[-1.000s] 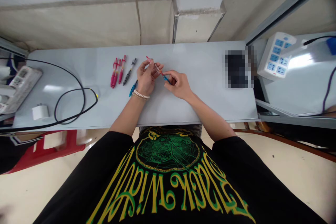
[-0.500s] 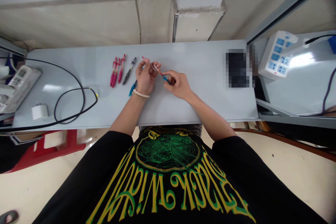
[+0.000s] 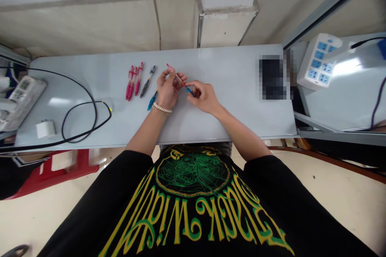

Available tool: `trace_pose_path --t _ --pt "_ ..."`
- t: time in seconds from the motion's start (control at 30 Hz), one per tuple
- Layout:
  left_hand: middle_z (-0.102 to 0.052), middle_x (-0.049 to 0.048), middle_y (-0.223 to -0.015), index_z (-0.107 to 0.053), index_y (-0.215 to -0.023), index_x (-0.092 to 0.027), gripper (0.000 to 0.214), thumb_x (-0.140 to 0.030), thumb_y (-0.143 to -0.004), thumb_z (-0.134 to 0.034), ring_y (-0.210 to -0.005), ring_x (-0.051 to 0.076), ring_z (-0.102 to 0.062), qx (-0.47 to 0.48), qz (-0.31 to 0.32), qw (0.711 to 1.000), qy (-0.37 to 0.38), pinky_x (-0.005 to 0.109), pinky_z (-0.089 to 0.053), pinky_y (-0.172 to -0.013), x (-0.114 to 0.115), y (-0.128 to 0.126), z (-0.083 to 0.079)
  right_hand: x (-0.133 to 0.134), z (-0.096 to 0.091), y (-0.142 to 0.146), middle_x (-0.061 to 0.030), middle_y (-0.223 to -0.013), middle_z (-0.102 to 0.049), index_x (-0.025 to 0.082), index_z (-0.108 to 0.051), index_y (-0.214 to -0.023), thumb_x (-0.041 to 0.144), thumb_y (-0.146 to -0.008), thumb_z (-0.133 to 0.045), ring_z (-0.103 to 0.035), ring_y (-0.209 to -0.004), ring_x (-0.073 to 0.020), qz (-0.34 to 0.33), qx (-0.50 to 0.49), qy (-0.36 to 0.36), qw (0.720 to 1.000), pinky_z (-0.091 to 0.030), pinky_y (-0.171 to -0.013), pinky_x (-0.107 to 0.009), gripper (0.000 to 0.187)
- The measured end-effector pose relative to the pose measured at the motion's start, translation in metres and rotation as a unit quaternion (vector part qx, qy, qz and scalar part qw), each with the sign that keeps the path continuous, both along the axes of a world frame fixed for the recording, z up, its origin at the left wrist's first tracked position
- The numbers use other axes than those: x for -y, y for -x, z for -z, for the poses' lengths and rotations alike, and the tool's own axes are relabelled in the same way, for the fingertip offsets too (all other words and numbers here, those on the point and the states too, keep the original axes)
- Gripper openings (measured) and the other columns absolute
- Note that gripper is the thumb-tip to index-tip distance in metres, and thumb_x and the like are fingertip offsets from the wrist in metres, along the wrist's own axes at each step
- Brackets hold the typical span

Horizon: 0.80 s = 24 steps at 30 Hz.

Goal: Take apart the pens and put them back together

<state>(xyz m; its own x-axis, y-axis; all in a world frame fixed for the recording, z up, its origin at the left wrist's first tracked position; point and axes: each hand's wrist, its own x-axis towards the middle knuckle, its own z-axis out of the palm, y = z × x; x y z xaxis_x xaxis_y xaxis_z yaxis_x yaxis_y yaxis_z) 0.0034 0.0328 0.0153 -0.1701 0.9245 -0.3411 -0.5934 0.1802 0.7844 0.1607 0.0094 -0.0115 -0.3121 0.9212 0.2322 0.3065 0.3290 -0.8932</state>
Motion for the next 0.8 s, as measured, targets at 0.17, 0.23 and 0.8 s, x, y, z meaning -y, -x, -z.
trace_pose_path --t 0.17,0.23,0.8 --pt "-0.074 -0.0028 -0.075 -0.056 -0.096 -0.024 0.019 -0.018 -0.114 -0.055 -0.069 0.012 -0.075 -0.004 0.009 1.000 -0.007 0.022 -0.060 -0.066 0.0016 -0.0008 -0.0041 -0.0007 0.0009 -0.0002 0.0074 -0.068 -0.057 0.019 -0.075 -0.118 0.026 -0.082 -0.068 -0.049 -0.060 -0.0119 -0.003 0.004 -0.002 1.000 -0.043 -0.069 -0.029 0.037" --pt "-0.074 -0.0023 -0.075 -0.056 -0.096 -0.023 0.019 -0.018 -0.114 -0.055 -0.067 0.012 -0.075 0.000 0.006 1.000 -0.012 0.022 -0.059 -0.065 0.0016 -0.0005 -0.0042 -0.0006 0.0008 -0.0004 0.0070 -0.069 -0.058 0.018 -0.075 -0.118 0.025 -0.082 -0.067 -0.049 -0.061 -0.0120 -0.003 0.007 -0.006 1.000 -0.044 -0.070 -0.029 0.037" --pt "-0.072 -0.0020 -0.078 -0.060 -0.095 -0.025 0.018 -0.025 -0.105 -0.075 -0.068 0.014 -0.073 -0.005 0.004 1.000 -0.007 0.025 -0.057 -0.067 0.0015 0.0002 -0.0020 0.0006 -0.0022 -0.0005 0.0075 -0.067 -0.056 0.019 -0.075 -0.118 0.024 -0.081 -0.067 -0.048 -0.059 -0.0123 -0.005 0.007 0.007 1.000 -0.043 -0.069 -0.030 0.038"
